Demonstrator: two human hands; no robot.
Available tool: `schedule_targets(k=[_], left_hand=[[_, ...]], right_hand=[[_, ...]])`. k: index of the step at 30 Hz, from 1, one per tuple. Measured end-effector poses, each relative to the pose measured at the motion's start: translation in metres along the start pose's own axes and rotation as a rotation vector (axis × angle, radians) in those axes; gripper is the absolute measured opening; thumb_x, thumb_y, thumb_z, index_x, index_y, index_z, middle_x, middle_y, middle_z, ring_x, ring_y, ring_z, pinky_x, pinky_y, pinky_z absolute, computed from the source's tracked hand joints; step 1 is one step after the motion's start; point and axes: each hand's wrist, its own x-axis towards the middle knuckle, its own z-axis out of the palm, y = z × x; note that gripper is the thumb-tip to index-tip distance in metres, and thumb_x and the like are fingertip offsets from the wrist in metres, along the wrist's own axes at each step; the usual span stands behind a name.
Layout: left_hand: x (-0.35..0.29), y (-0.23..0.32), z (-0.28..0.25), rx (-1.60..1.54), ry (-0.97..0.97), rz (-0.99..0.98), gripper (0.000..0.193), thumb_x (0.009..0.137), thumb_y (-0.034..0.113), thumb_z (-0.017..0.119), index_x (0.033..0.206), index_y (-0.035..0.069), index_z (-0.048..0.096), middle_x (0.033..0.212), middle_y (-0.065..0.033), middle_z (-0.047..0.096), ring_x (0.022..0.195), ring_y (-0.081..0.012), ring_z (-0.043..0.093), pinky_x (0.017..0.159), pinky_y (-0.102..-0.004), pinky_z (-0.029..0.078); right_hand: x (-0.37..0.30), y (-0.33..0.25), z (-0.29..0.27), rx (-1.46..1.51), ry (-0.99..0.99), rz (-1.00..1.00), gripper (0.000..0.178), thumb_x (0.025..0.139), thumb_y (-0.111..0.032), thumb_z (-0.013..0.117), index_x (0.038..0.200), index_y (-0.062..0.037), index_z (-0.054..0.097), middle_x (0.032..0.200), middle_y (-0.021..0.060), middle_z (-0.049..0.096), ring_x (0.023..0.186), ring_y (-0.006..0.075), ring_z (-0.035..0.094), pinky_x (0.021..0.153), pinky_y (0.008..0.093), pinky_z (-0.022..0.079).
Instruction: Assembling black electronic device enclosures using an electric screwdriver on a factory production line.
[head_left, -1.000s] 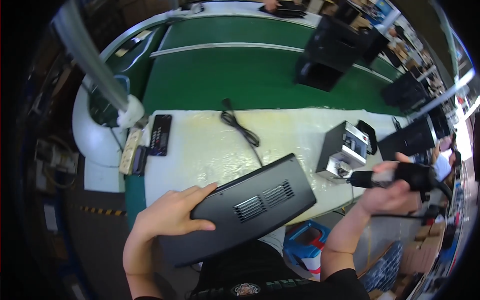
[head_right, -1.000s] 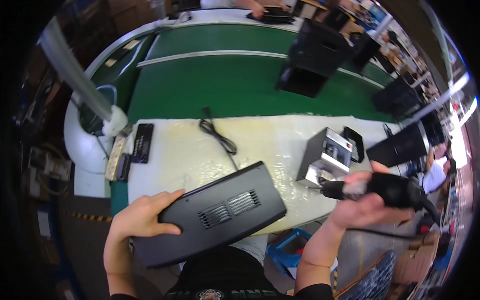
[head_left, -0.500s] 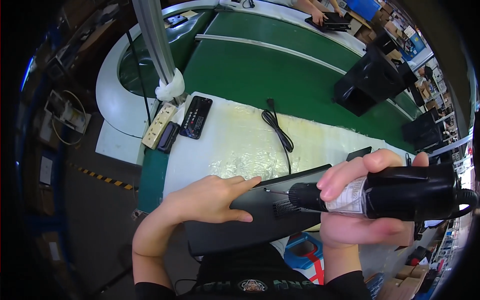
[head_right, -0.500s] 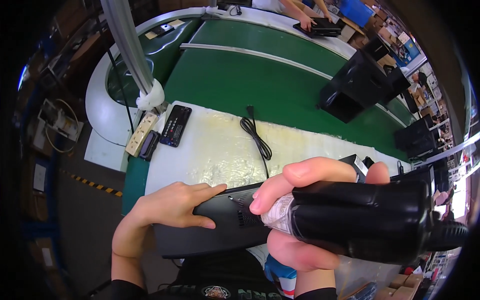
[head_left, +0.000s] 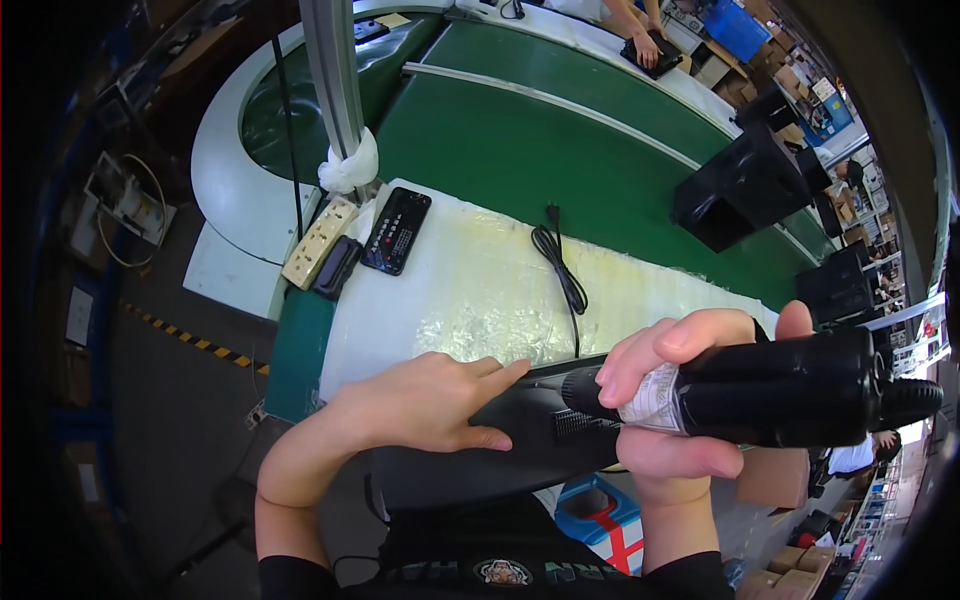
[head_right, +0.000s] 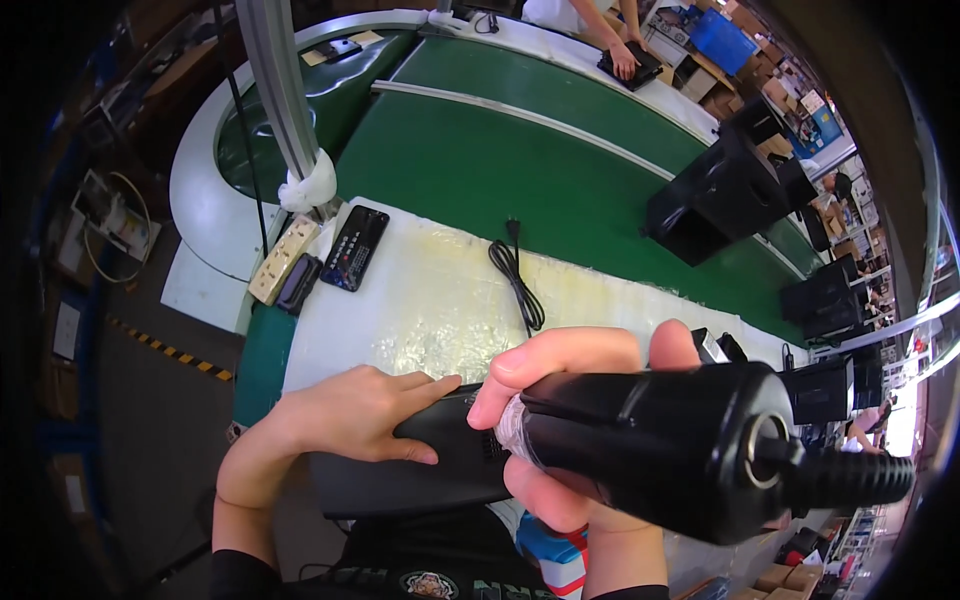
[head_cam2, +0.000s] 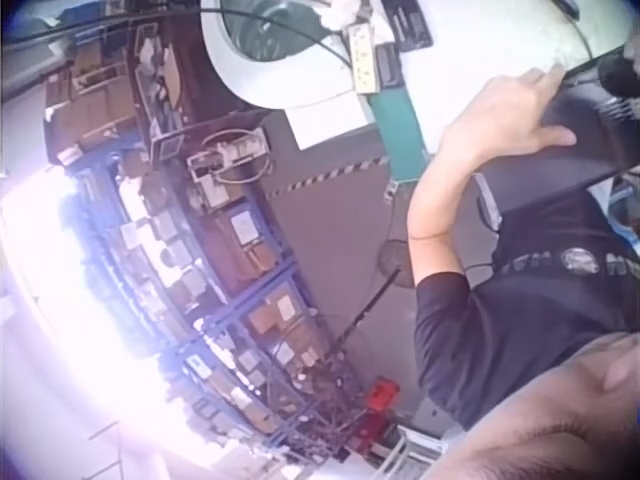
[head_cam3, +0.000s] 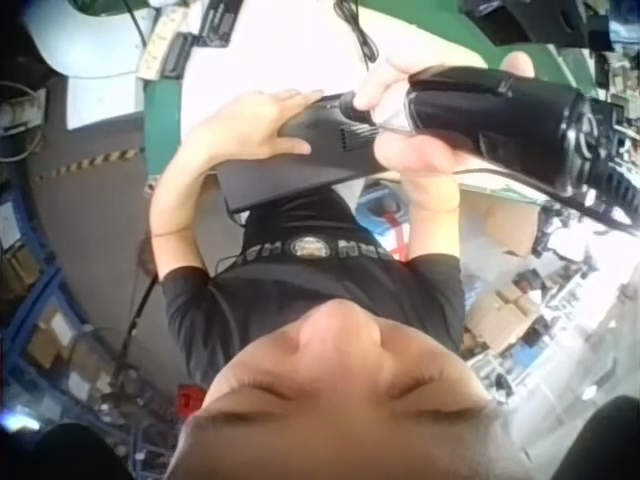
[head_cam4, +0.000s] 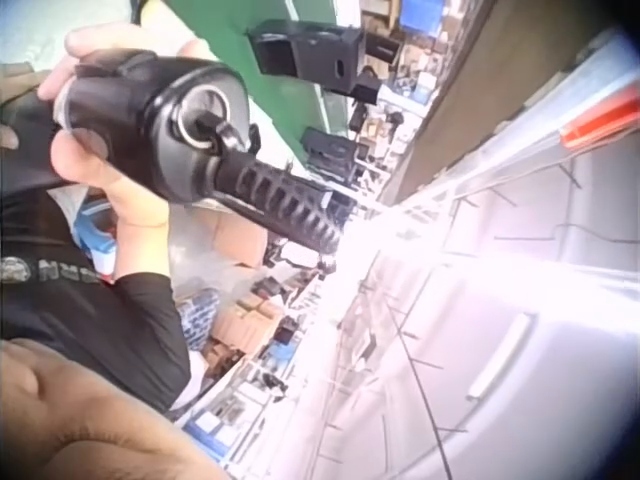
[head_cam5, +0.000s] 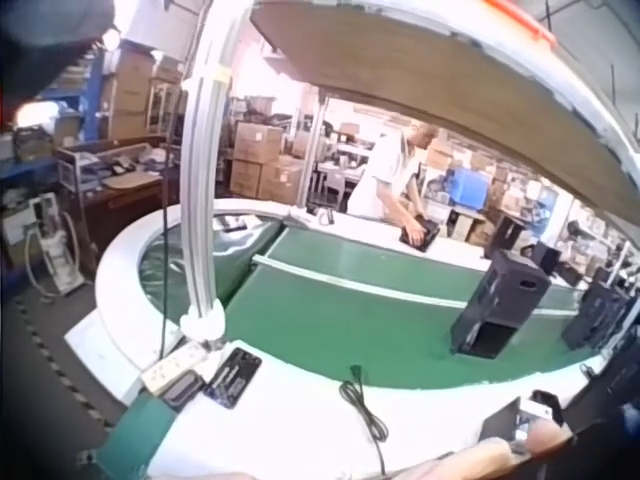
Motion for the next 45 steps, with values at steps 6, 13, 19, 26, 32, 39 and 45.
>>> schedule_targets(k=[6, 13, 19, 26, 32, 39, 45], left_hand=[[-0.001, 0.000, 0.002, 0.020, 0.019, 0.031, 0.076, 0.081, 0.044, 0.067, 0.133, -0.004, 0.041, 0.092, -0.0158, 0.059, 0.070, -0.0369, 0.060, 0.062, -0.0423, 0.049], [-0.004, 0.002, 0.001, 0.021, 0.010, 0.016, 0.075, 0.083, 0.044, 0.064, 0.132, -0.007, 0.040, 0.096, -0.0198, 0.060, 0.072, -0.0389, 0.062, 0.066, -0.0433, 0.052], [-0.003, 0.006, 0.000, 0.059, 0.019, -0.016, 0.072, 0.082, 0.045, 0.065, 0.132, -0.001, 0.043, 0.104, -0.0180, 0.062, 0.079, -0.0377, 0.064, 0.071, -0.0423, 0.052], [-0.032, -0.004, -0.008, -0.159, 0.354, -0.224, 0.049, 0.088, 0.039, 0.061, 0.117, -0.001, 0.059, 0.095, -0.0145, 0.067, 0.084, -0.0249, 0.065, 0.077, -0.0353, 0.051], [-0.062, -0.043, 0.067, -1.158, 0.902, -0.249, 0.079, 0.098, 0.057, 0.010, 0.088, -0.004, 0.060, 0.085, -0.0147, 0.064, 0.080, -0.0224, 0.061, 0.081, -0.0336, 0.047], [-0.068, -0.086, 0.131, -1.721, 1.021, -0.008, 0.063, 0.099, 0.053, 0.025, 0.072, 0.005, 0.055, 0.067, -0.0032, 0.055, 0.062, -0.0137, 0.050, 0.059, -0.0268, 0.041], [-0.071, -0.103, 0.120, -1.517, 1.013, -0.140, 0.053, 0.100, 0.043, 0.033, 0.070, 0.005, 0.055, 0.062, -0.0033, 0.052, 0.057, -0.0128, 0.047, 0.055, -0.0270, 0.039]], right_hand=[[0.005, 0.036, -0.003, -0.065, -0.066, -0.444, 0.037, 0.081, -0.004, 0.071, 0.112, 0.0061, 0.055, 0.088, 0.0209, 0.062, 0.073, 0.0193, 0.062, 0.059, 0.0259, 0.047], [0.014, 0.028, -0.004, -0.061, -0.178, -0.097, 0.056, 0.097, -0.050, 0.038, 0.103, 0.0050, 0.051, 0.061, 0.0181, 0.056, 0.056, 0.0235, 0.058, 0.054, 0.0299, 0.051], [0.019, 0.049, -0.011, -0.194, -0.153, -0.503, 0.067, 0.088, -0.052, 0.050, 0.134, -0.0108, 0.023, 0.087, 0.0145, 0.057, 0.059, 0.0188, 0.059, 0.054, 0.0265, 0.051], [0.028, 0.070, -0.007, -0.141, -0.116, -0.717, 0.095, 0.081, -0.048, 0.068, 0.148, -0.0138, 0.010, 0.095, 0.0149, 0.059, 0.055, 0.0175, 0.058, 0.048, 0.0257, 0.049], [0.032, 0.073, -0.021, -0.147, -0.260, -0.657, 0.079, 0.080, -0.035, 0.074, 0.132, 0.0029, 0.029, 0.095, 0.0166, 0.060, 0.058, 0.0179, 0.060, 0.049, 0.0263, 0.048], [0.041, 0.067, -0.013, -0.191, -0.156, -0.840, 0.058, 0.091, -0.037, 0.059, 0.118, 0.0075, 0.033, 0.097, 0.0207, 0.057, 0.054, 0.0153, 0.056, 0.046, 0.0258, 0.048], [-0.030, -0.024, -0.053, -0.246, 0.418, -1.028, 0.079, 0.087, -0.062, 0.050, 0.135, -0.0052, 0.024, 0.109, 0.0200, 0.058, 0.052, 0.0141, 0.056, 0.044, 0.0255, 0.049]])
